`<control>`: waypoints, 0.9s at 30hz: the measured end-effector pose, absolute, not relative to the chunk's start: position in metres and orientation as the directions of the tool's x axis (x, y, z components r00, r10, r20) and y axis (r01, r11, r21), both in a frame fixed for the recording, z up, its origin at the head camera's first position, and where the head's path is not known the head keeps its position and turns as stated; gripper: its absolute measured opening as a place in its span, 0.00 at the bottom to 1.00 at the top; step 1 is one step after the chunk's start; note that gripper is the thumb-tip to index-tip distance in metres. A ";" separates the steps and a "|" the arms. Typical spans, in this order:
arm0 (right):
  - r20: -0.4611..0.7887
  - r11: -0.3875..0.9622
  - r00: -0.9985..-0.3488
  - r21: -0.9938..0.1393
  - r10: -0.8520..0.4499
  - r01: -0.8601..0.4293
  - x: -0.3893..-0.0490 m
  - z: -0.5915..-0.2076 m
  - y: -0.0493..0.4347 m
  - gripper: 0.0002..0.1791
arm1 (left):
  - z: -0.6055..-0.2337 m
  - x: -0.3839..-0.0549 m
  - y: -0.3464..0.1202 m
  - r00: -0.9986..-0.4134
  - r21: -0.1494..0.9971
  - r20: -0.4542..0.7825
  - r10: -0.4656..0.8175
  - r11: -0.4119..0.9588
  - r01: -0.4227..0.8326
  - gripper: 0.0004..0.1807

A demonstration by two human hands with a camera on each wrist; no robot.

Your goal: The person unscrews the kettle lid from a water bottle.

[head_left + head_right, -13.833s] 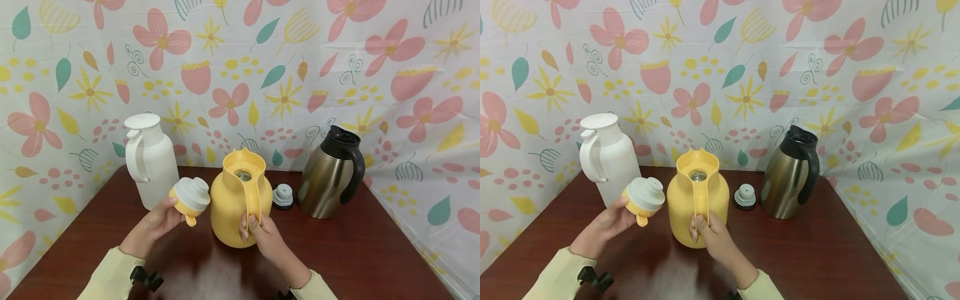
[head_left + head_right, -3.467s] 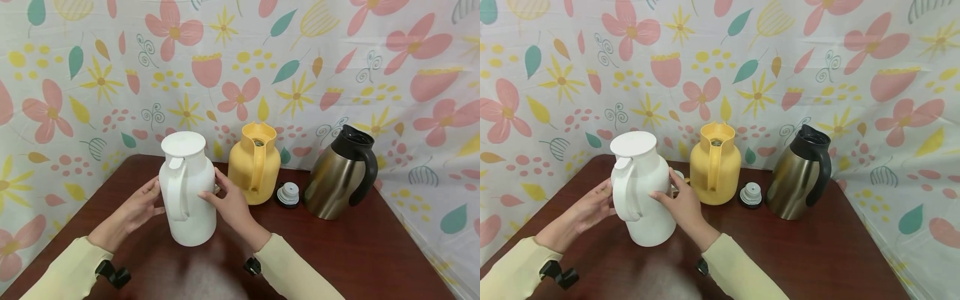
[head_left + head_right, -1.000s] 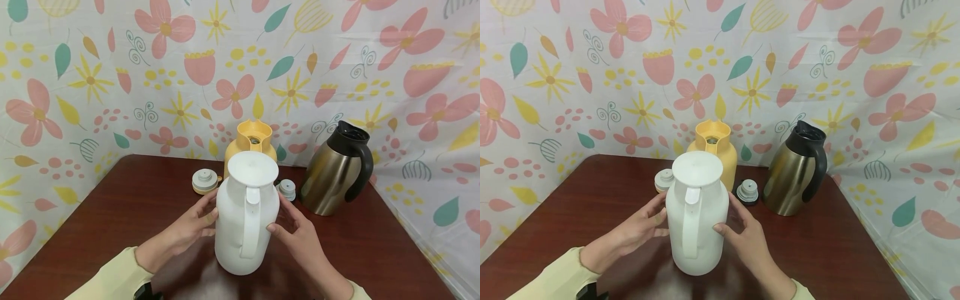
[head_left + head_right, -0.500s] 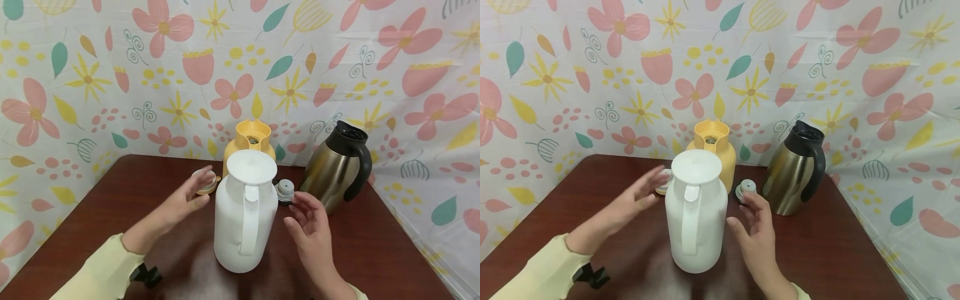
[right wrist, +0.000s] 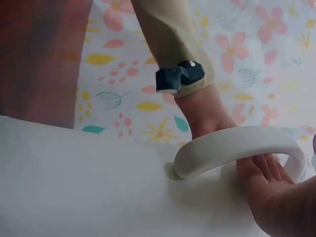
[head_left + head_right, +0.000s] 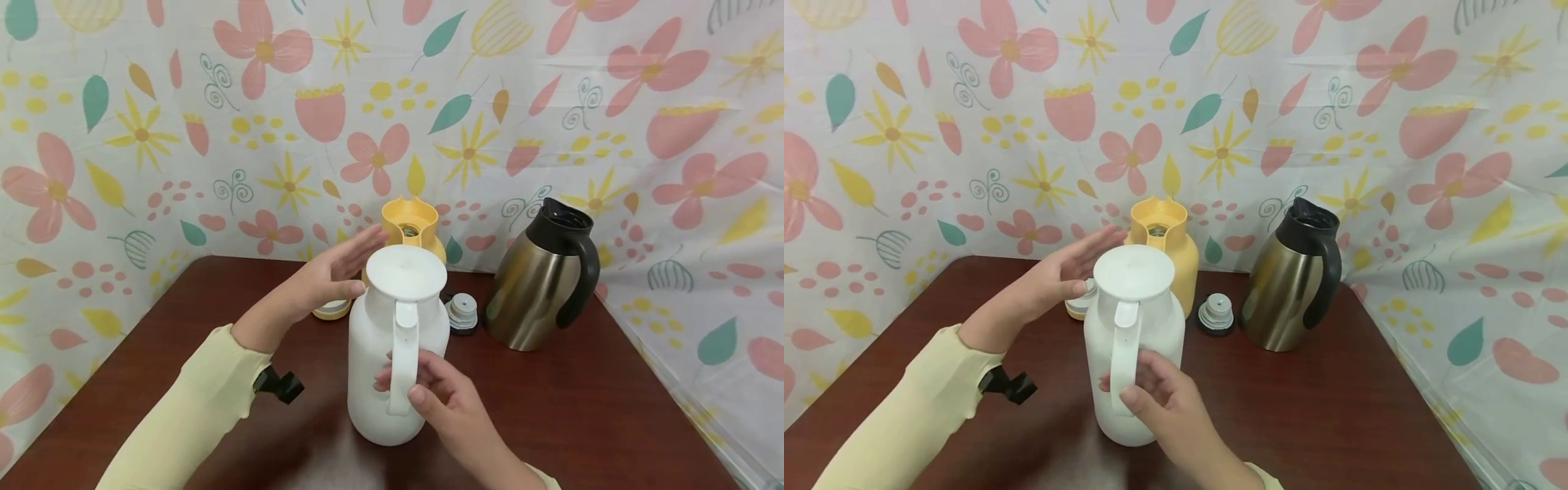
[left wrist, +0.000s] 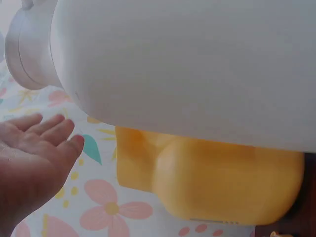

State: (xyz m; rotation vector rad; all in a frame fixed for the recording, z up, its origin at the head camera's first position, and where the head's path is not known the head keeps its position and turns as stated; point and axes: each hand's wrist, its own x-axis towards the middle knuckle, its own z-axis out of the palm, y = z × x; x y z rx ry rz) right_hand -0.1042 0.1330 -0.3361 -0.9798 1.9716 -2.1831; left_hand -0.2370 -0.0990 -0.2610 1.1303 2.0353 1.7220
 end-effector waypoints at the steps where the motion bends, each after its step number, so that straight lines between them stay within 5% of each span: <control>1: 0.403 -0.187 -0.792 -0.915 -0.458 -0.357 -0.105 -0.334 0.132 0.24 | -0.258 -0.239 -0.097 -0.655 0.921 0.278 0.702 -0.002 0.390 0.76; 7: 0.359 -0.218 -0.744 -0.933 -0.564 -0.286 -0.109 -0.326 0.127 0.30 | -0.245 -0.255 -0.087 -0.530 0.918 0.243 0.813 -0.016 0.397 0.76; 14: 0.508 -0.346 -0.658 -0.861 -0.556 -0.372 -0.117 -0.340 0.116 0.22 | -0.236 -0.269 -0.079 -0.399 0.914 0.214 0.892 -0.038 0.405 0.75; 18: 0.547 -0.416 -0.643 -0.834 -0.537 -0.362 -0.118 -0.340 0.106 0.25 | -0.238 -0.276 -0.076 -0.343 0.912 0.210 0.916 -0.057 0.406 0.72; 22: 0.552 -0.452 -0.669 -0.823 -0.497 -0.343 -0.116 -0.338 0.097 0.26 | -0.241 -0.276 -0.073 -0.340 0.911 0.198 0.919 -0.045 0.410 0.71; 27: 0.587 -0.450 -0.675 -0.800 -0.447 -0.398 -0.114 -0.337 0.092 0.23 | -0.243 -0.267 -0.070 -0.420 0.901 0.233 0.877 -0.031 0.434 0.69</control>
